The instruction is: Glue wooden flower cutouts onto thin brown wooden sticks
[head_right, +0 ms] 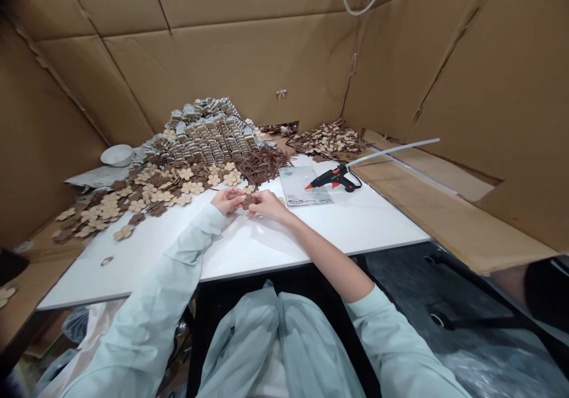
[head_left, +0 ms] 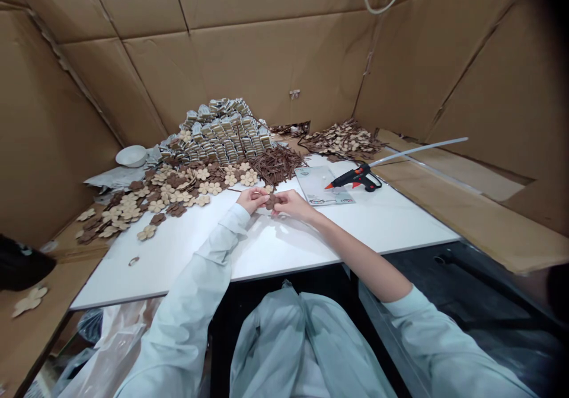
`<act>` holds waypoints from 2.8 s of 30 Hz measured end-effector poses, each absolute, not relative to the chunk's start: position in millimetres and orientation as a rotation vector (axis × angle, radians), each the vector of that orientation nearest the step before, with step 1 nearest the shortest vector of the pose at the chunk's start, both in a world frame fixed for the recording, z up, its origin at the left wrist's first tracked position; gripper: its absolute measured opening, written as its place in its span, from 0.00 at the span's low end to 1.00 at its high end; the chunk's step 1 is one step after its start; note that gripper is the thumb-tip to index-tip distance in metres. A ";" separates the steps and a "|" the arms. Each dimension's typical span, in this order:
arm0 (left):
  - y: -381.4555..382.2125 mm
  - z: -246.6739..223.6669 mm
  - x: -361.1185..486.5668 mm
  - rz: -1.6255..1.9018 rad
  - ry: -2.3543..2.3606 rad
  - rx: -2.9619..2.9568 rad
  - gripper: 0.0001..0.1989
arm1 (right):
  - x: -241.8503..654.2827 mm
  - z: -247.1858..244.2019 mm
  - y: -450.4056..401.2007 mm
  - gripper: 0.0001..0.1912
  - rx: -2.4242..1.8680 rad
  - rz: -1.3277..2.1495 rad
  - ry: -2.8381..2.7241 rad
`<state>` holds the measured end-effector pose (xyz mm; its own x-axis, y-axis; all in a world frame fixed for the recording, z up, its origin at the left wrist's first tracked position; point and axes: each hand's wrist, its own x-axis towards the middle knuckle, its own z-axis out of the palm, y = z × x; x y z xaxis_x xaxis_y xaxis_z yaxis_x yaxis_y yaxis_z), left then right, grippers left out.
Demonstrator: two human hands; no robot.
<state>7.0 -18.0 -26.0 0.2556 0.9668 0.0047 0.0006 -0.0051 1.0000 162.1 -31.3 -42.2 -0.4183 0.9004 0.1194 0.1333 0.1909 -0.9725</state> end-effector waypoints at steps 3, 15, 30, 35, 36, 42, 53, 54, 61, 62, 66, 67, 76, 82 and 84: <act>-14.6 -27.2 4.2 1.038 1.028 1.312 0.20 | 161.2 -39.6 -31.6 0.15 -0.889 1.399 -1.671; -6.7 -34.4 2.0 1.070 1.013 1.321 0.21 | 159.2 -37.6 -30.1 0.20 -0.868 1.397 -1.531; -7.5 -29.9 2.7 1.141 1.043 1.316 0.20 | 163.7 -39.1 -30.2 0.23 -1.025 1.118 -1.602; -11.3 -26.8 3.5 1.192 1.101 1.456 0.17 | 165.5 -40.4 -29.7 0.24 -1.067 0.896 -1.718; -13.2 -26.4 3.7 1.196 1.123 1.543 0.16 | 166.2 -39.5 -29.9 0.23 -1.079 0.844 -1.728; -24.3 -29.9 9.1 0.789 1.055 2.102 0.12 | 170.1 -33.2 -23.4 0.17 -1.248 0.479 -1.709; -4.0 -30.8 -11.0 1.375 1.448 1.786 0.04 | 158.1 -29.5 22.7 0.13 -1.540 -0.168 -2.396; -2.3 -31.2 -13.0 1.401 1.459 1.766 0.04 | 160.8 -25.9 23.3 0.12 -1.520 -0.154 -2.376; -7.5 -17.1 12.4 1.317 1.244 1.822 0.17 | 180.6 12.7 1.1 0.05 -1.176 0.836 -1.779; -8.0 -13.1 22.1 1.292 1.193 1.796 0.18 | 181.5 18.9 -3.4 0.06 -1.100 0.977 -1.666; -4.5 2.3 60.7 1.131 1.035 1.524 0.10 | 187.1 38.2 -13.4 0.10 -0.919 1.140 -1.372; -2.6 5.6 67.7 1.123 1.018 1.417 0.07 | 189.8 40.8 -13.4 0.09 -0.899 1.110 -1.349; 6.5 11.1 76.8 1.102 1.034 1.104 0.03 | 208.1 19.1 -5.0 0.07 -0.851 1.066 -1.327; 3.3 -4.5 73.7 1.050 1.112 1.173 0.05 | 209.4 -4.6 -2.6 0.10 -0.773 1.234 -1.224; 2.3 -6.2 73.6 1.050 1.091 1.161 0.04 | 211.9 -10.2 -0.8 0.14 -0.792 1.202 -1.252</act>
